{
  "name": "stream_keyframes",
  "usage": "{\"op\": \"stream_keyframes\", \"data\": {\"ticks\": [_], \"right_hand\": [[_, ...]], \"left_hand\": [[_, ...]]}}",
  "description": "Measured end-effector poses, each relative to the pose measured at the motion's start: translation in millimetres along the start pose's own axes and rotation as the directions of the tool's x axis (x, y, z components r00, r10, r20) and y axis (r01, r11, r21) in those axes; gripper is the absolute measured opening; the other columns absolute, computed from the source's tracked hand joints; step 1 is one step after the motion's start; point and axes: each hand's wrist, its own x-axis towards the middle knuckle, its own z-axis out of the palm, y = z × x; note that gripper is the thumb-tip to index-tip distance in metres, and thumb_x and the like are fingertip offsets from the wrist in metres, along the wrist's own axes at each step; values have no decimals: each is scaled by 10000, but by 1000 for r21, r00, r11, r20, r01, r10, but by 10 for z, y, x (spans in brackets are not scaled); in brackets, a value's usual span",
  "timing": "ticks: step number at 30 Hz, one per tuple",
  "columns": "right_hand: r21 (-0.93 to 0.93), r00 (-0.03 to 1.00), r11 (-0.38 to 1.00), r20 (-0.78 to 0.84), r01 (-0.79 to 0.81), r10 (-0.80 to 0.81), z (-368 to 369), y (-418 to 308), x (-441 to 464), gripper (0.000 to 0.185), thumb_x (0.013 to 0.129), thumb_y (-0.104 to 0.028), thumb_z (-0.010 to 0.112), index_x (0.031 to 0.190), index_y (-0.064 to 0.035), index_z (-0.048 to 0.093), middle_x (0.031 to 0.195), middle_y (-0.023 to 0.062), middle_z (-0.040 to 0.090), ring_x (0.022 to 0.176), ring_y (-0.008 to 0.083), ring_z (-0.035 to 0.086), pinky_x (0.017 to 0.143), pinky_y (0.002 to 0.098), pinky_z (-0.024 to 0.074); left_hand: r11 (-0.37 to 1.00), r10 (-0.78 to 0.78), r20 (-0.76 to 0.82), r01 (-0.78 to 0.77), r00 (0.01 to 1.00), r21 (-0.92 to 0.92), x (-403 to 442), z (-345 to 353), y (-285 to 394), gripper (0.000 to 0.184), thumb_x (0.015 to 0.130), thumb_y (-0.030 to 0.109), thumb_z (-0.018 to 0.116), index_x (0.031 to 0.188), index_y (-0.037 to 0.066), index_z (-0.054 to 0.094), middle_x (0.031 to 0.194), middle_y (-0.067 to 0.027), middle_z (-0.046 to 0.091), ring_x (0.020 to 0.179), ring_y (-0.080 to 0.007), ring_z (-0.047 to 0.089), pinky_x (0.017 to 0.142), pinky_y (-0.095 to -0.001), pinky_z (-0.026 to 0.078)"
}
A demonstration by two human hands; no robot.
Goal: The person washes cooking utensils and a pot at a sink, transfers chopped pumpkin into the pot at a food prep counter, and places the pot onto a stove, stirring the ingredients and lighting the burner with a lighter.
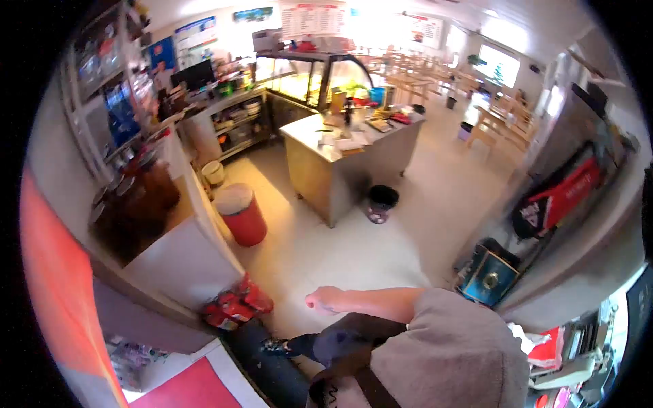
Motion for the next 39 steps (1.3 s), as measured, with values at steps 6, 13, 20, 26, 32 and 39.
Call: {"op": "stream_keyframes", "data": {"ticks": [6, 13, 20, 26, 32, 39], "right_hand": [[65, 960, 965, 107, 254, -260, 524, -793, 1896, 113, 655, -66, 551, 767, -79, 562, 737, 113, 593, 693, 323, 577, 597, 425, 438], [344, 574, 708, 420, 616, -703, 999, -3165, 3676, 147, 708, -158, 552, 771, -73, 654, 760, 137, 626, 774, 317, 609, 695, 393, 505], [511, 311, 630, 576, 585, -756, 1660, -5252, 4349, 170, 822, -170, 532, 808, -20, 612, 781, 196, 613, 768, 362, 605, 669, 413, 482], [656, 69, 534, 595, 534, -801, 2437, -6922, 4635, 180, 795, -207, 625, 856, -38, 616, 769, 162, 630, 756, 315, 627, 674, 379, 495], [466, 120, 419, 545, 779, -830, 3503, -7992, 5686, 144, 687, -76, 666, 765, -57, 547, 719, 126, 572, 684, 284, 577, 619, 370, 477], [158, 390, 629, 664, 761, -638, 3099, -8685, 6697, 162, 694, -207, 691, 830, -119, 699, 771, 115, 657, 729, 280, 637, 651, 362, 510]], "left_hand": [[890, -35, 369, 197, 929, -410, 1639, 319, -564, 635, 889, 40, 495, 1420, 13, 148, 701, -25, 425, 602, -103, 366, 513, -225, 308], [956, -59, -375, -55, 925, -287, 3238, -1571, -702, 271, 868, 14, 443, 1137, 3, 480, 702, -11, 366, 611, -126, 313, 636, -300, 338], [617, 553, -448, 16, 702, 787, 2441, -2771, 543, 315, 842, 93, 495, 1144, 3, 511, 627, 3, 363, 629, -111, 374, 677, -273, 339], [706, 87, -978, 680, 192, 196, 2126, -2394, -1181, 481, 821, 48, 554, 1284, 67, 423, 618, 44, 383, 558, -33, 349, 485, -160, 289], [754, -24, -999, 656, 45, 12, 2631, -3786, -2581, 388, 844, 1, 522, 1222, 51, 454, 645, 44, 438, 560, -34, 389, 487, -160, 339], [862, -207, -948, 503, 242, -60, 4364, -4957, -3319, 342, 828, -19, 515, 1165, 39, 494, 627, 23, 486, 568, -53, 432, 533, -189, 387]]}}
